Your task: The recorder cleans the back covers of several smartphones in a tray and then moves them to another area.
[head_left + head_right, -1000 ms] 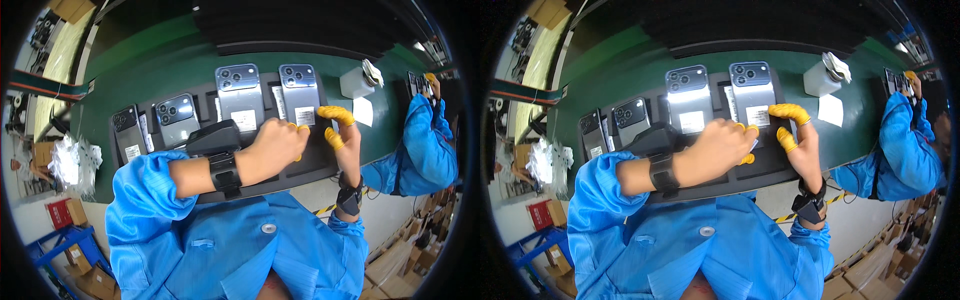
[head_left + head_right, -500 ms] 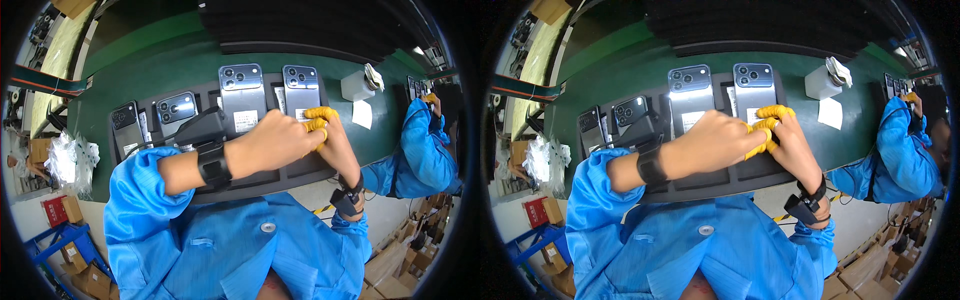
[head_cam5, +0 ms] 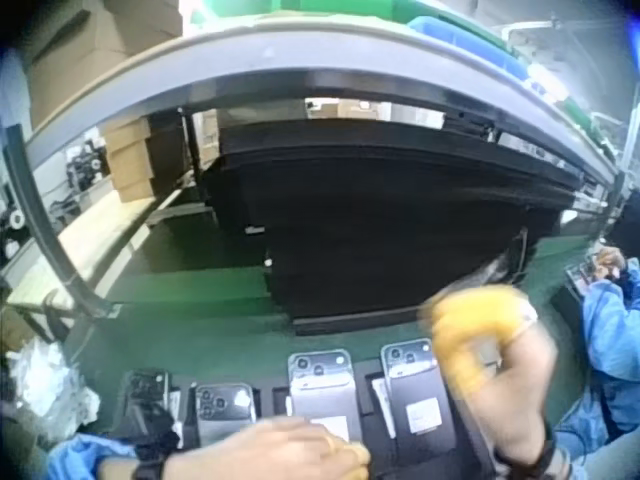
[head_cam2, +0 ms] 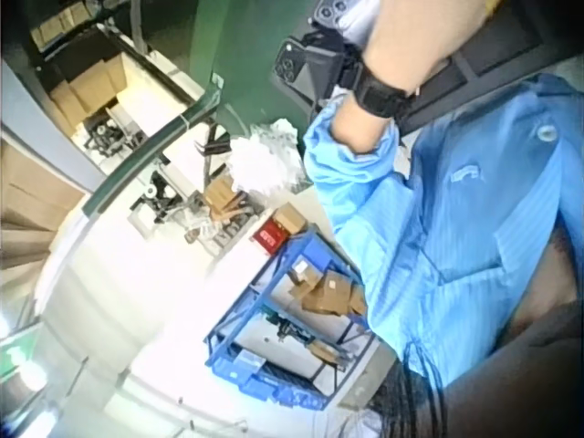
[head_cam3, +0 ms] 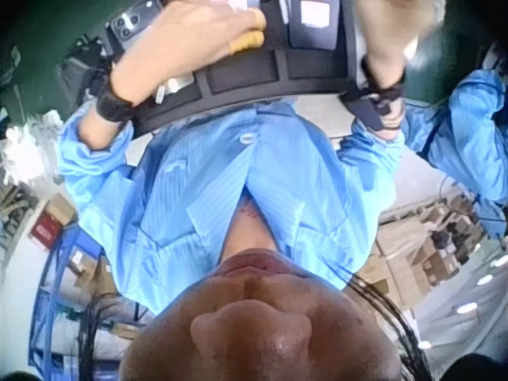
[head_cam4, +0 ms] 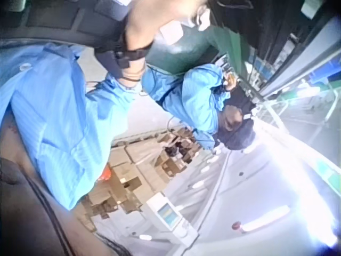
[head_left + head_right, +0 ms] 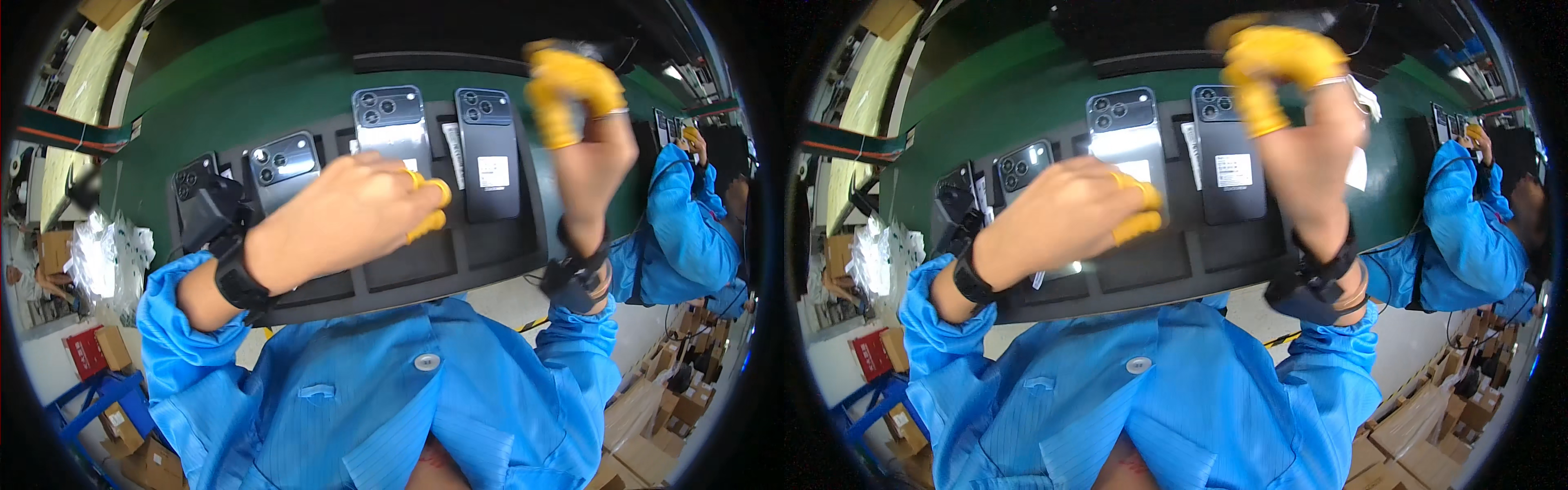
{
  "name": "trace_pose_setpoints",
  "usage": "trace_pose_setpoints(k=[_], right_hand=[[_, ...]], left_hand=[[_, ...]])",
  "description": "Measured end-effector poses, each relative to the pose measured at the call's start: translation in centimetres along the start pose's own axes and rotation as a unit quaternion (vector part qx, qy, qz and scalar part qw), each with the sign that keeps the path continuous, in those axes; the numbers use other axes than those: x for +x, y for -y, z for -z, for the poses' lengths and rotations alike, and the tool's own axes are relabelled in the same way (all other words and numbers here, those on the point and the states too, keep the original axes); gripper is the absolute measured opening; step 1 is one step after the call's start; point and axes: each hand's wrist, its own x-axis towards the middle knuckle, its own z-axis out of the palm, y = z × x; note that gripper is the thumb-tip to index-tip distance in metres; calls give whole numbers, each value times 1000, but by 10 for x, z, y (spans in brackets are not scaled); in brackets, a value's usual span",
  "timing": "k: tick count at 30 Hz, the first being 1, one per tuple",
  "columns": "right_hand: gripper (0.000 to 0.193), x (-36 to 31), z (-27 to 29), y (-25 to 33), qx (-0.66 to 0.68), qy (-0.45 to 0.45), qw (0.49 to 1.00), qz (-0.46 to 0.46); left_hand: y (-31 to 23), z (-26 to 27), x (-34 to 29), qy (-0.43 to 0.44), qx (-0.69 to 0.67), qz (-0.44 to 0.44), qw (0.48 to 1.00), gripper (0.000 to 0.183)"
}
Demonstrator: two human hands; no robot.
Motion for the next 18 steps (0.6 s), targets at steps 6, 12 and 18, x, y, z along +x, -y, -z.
trace_pose_setpoints(k=[6, 12, 18], right_hand=[[27, -62, -51, 27, 32, 347, 937, 14], [39, -53, -44, 36, 75, 448, 890, -37], [43, -51, -43, 35, 68, 498, 862, -60]], left_hand=[[-3, -12, -35, 30, 85, 36, 995, 27], [-3, -26, -40, 29, 89, 60, 994, 21], [4, -21, -33, 38, 91, -8, 995, 11]])
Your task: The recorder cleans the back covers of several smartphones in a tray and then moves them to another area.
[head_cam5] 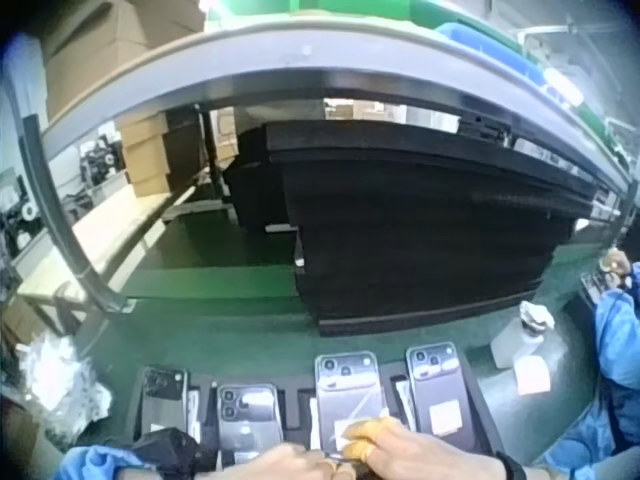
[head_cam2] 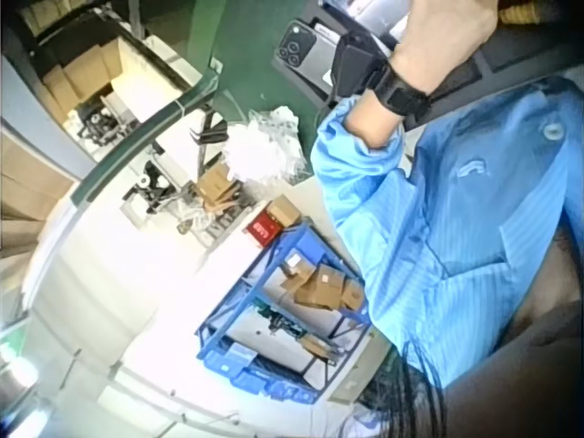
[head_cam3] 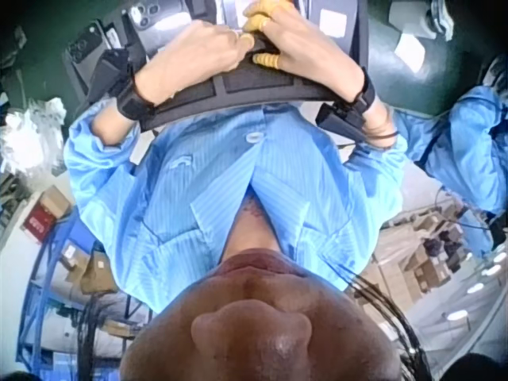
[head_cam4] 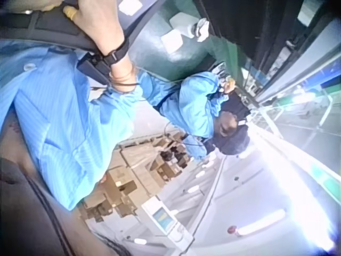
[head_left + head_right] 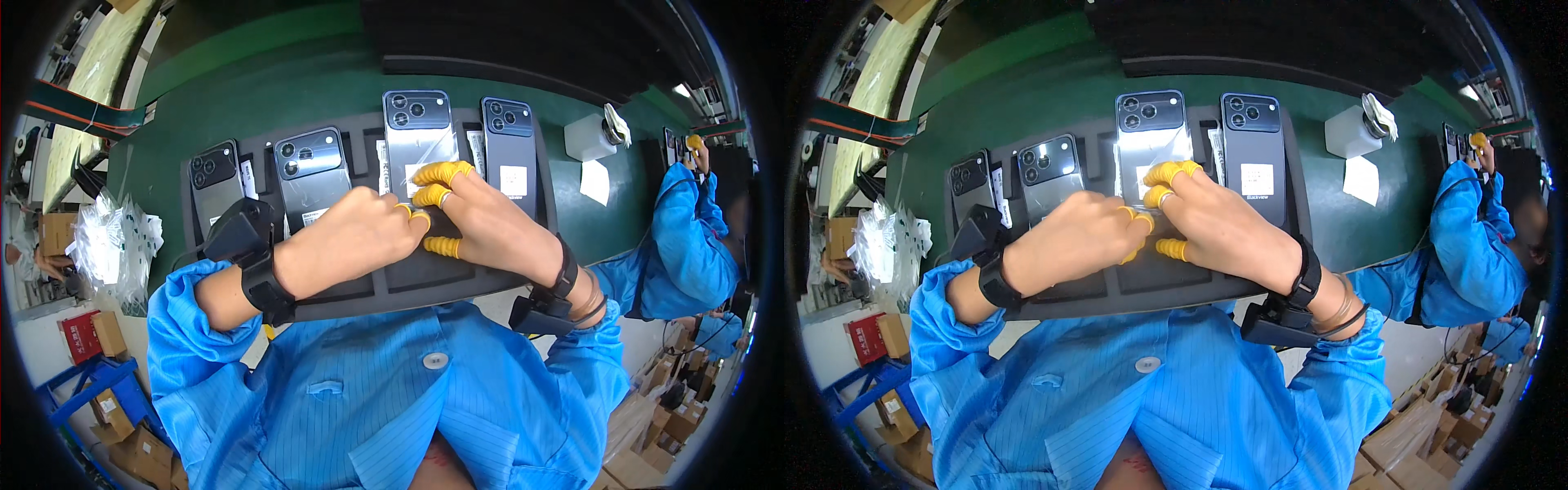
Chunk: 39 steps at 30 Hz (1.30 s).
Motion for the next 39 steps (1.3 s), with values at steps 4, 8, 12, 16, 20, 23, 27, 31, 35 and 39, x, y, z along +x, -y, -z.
trace_pose_setpoints(k=[4, 8, 12, 16, 20, 23, 27, 31, 35, 39], right_hand=[[37, 0, -3, -4, -3, 1, 1000, -26], [22, 4, -6, -23, 64, -85, 994, 30], [23, 11, 36, -28, 260, -178, 933, -172], [24, 18, 72, -12, 401, -305, 862, -55], [18, 47, 39, 22, 206, -329, 919, 66], [25, 64, -8, 46, 35, -270, 954, 124], [26, 57, -51, 52, -1, -51, 989, 142], [32, 55, -42, 58, 15, -36, 986, 163], [38, 56, -36, 61, 16, 18, 991, 135], [44, 57, -37, 62, 13, 9, 991, 136]], left_hand=[[3, 13, 6, -54, 8, 11, 998, 11], [-7, 19, -3, 37, -118, 40, 991, 21], [-13, 15, -15, 29, -119, 73, 990, 22], [-2, 27, -31, 13, -181, 79, 980, 19], [-2, 53, -65, -12, -11, 141, 990, 31], [-17, 60, -81, 98, 16, 201, 974, 36], [-22, 42, -97, 72, -1, 194, 978, 23], [-24, 38, -102, 39, 7, 165, 986, 20], [-21, 39, -103, 48, 23, 144, 988, 13], [-14, 34, -104, 57, 28, 82, 995, 10]])
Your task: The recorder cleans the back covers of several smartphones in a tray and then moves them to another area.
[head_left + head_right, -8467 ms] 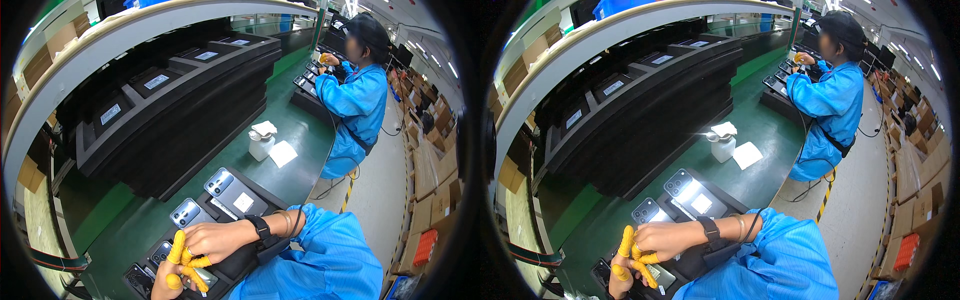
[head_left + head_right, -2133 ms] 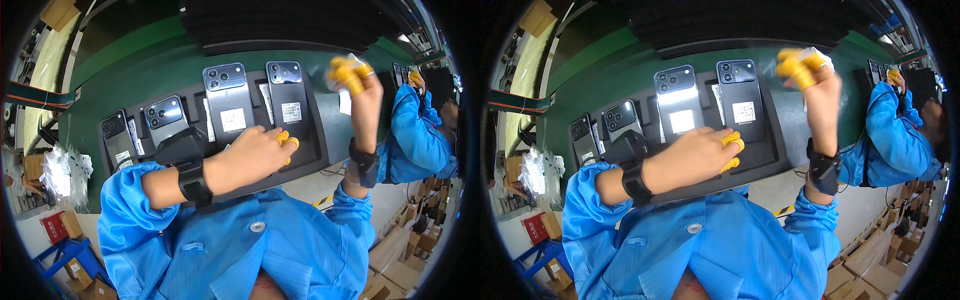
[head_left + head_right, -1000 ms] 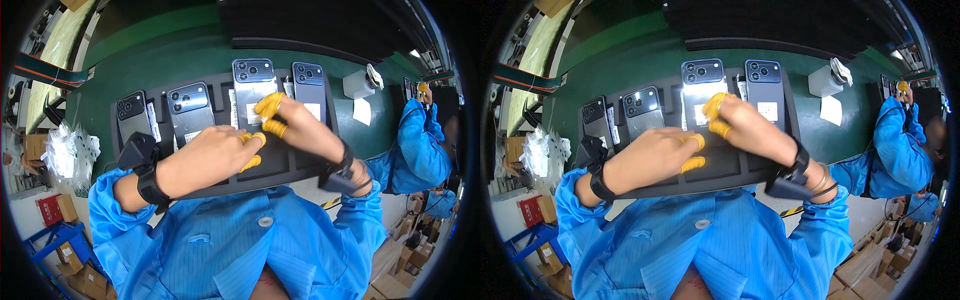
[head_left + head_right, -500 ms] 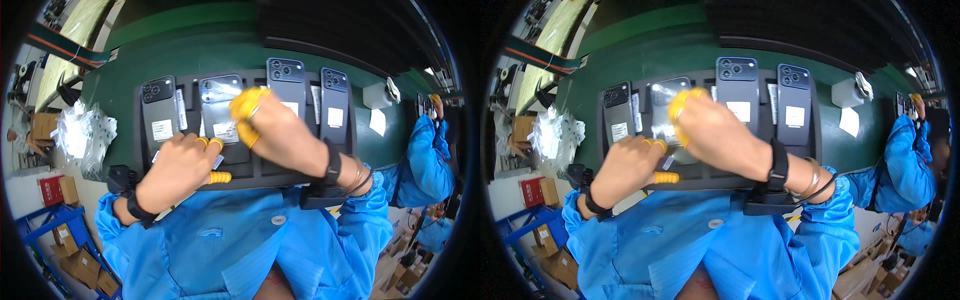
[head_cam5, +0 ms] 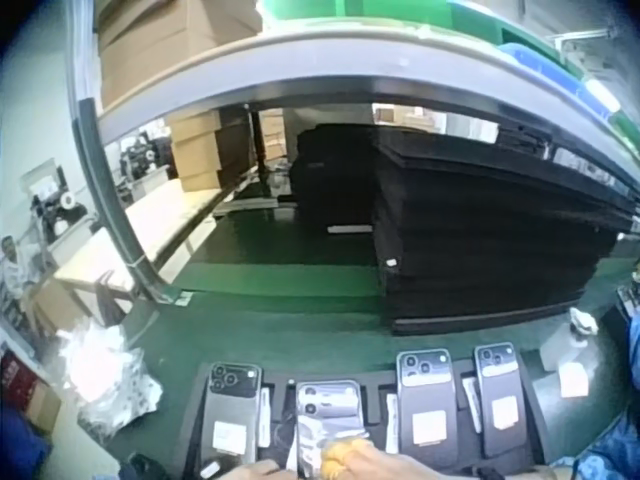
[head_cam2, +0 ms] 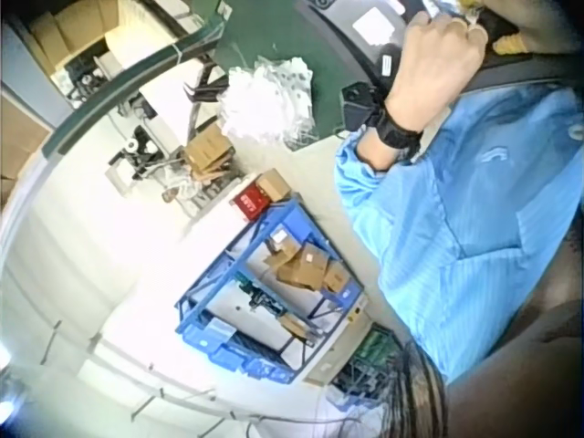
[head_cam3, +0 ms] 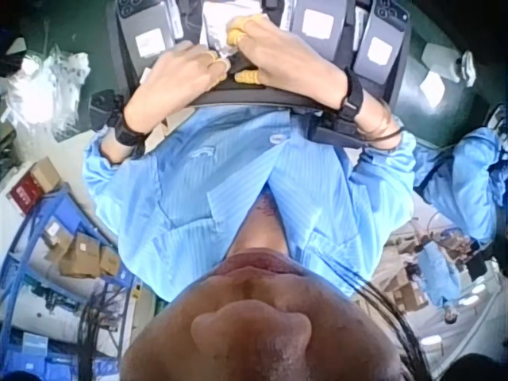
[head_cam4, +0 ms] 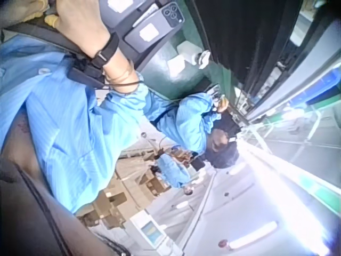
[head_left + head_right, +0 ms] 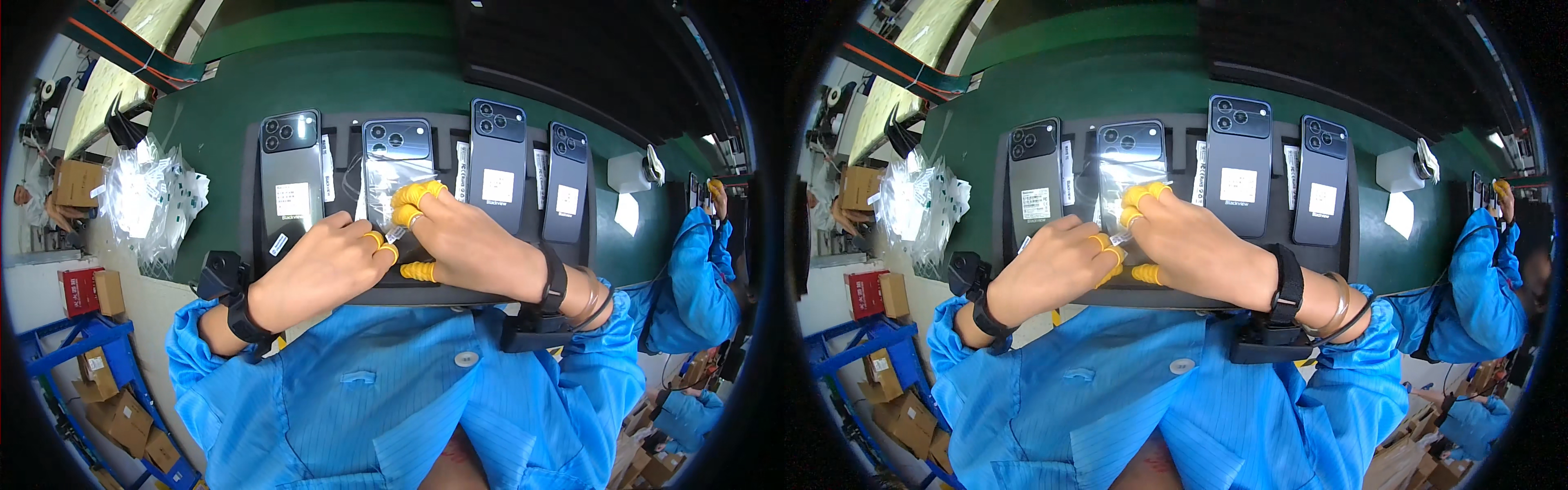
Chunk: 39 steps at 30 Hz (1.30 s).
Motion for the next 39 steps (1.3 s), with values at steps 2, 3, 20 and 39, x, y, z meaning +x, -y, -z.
trace_pose_setpoints(k=[2, 3, 20, 39], right_hand=[[46, 0, 0, 1, -6, 13, 1000, -5], [47, 0, 0, 2, -11, 25, 1000, -9], [12, 20, 37, -34, 304, -210, 914, -170], [19, 97, -66, 25, -3, -150, 982, 111]], left_hand=[[3, 0, 1, -21, 2, 2, 1000, 11], [4, 0, 2, -42, 4, 5, 999, 11], [-6, -10, 4, -15, -50, 43, 998, 17], [-3, 9, -80, -2, 61, 346, 936, 34]])
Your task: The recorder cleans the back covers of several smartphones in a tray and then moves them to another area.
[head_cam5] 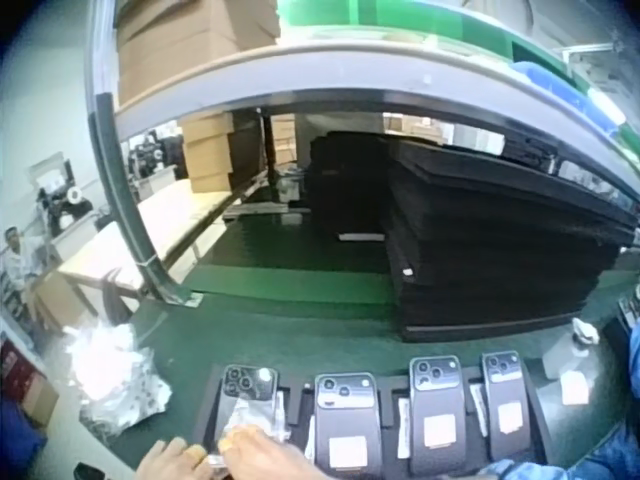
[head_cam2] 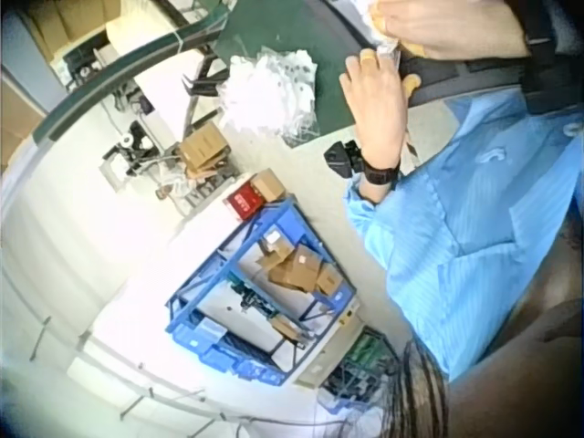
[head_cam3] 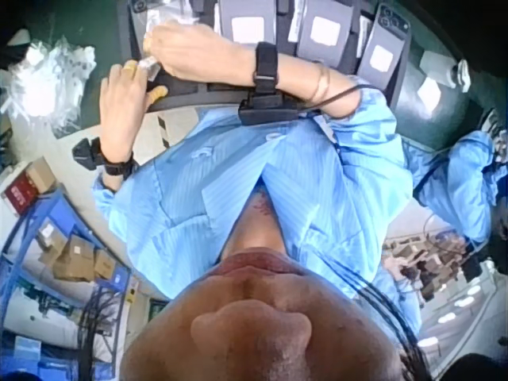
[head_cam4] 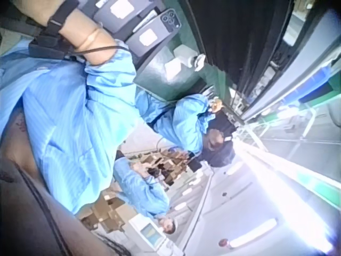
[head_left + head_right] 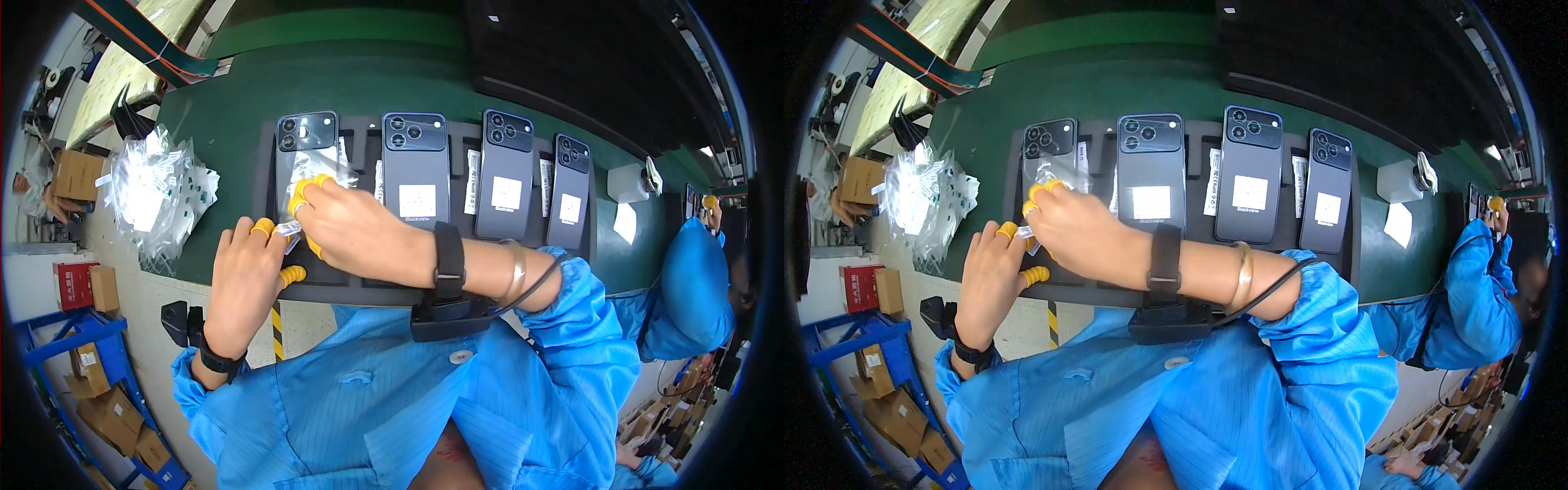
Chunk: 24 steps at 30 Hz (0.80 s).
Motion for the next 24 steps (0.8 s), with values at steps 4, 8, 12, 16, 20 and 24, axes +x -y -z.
trace_pose_setpoints(k=[4, 8, 12, 16, 20, 24], right_hand=[[29, -1, 2, 5, -3, 61, 998, -4], [39, 2, 6, 6, 0, 106, 994, -16], [31, 2, 5, 4, -5, 111, 994, -19], [18, 1, 2, -11, 39, 75, 996, -25], [13, 17, 28, -31, 65, -43, 990, -116], [13, 39, 95, -28, 195, -235, 941, -150]], left_hand=[[10, -4, -3, -33, -9, -34, 999, 27], [24, 3, 3, -50, -15, -108, 993, 21], [25, 6, 5, -55, -67, -77, 993, 23], [20, 2, 1, -29, -152, -25, 988, 28], [13, 3, -3, 0, -162, 2, 987, 27], [15, 1, -5, -29, -171, 16, 985, 30]])
